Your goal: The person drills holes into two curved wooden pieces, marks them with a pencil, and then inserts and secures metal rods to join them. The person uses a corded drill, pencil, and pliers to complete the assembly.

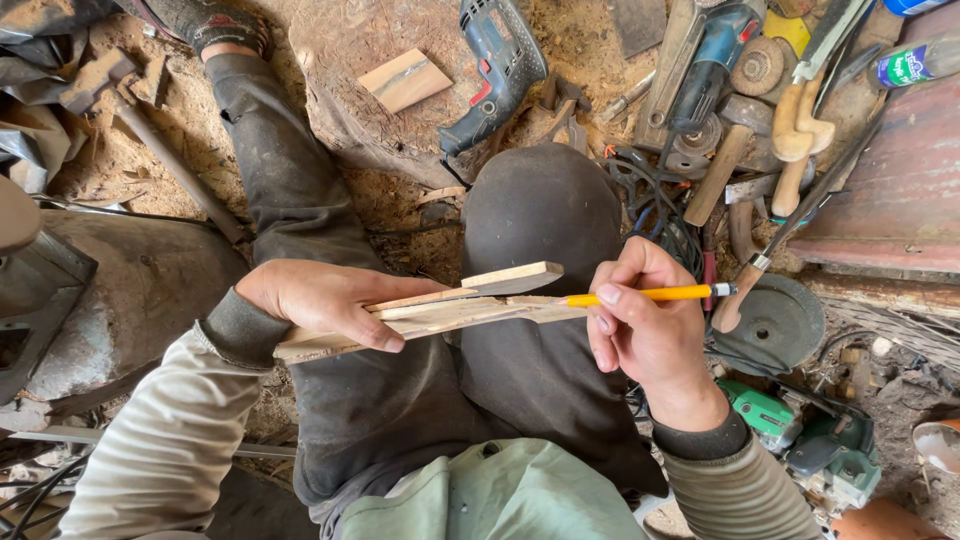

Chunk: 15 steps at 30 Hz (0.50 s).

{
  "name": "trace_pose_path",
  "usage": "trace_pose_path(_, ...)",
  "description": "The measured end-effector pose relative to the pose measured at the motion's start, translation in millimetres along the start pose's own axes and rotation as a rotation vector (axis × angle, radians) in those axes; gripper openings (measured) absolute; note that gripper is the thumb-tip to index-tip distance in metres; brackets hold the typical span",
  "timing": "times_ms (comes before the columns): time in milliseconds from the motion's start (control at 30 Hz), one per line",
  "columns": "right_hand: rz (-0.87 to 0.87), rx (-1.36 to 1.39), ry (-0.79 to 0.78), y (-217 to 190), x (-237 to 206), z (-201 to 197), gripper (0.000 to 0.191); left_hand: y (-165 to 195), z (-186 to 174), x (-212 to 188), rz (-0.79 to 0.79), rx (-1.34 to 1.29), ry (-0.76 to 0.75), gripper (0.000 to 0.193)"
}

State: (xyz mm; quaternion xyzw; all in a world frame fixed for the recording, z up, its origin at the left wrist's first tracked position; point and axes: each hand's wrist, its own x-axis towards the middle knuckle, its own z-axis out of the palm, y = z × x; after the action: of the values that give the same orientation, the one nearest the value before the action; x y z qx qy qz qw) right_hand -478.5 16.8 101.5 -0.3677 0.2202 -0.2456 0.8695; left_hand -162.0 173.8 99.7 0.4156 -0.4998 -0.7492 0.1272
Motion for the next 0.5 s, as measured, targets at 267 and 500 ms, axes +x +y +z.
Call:
trace_pose_path(267,-0.004,-0.021,0.014,-0.4,1.5,-3.2,0.016,-6.0,-2.5,3.9,-0.02,-0.011,-0.008,0.089)
trace_pose_path(500,-0.013,-0.008,-0.008,2.0,-0.4,-4.7,0.016,-12.5,-1.9,5.0,0.006,0.034,0.017,0.088)
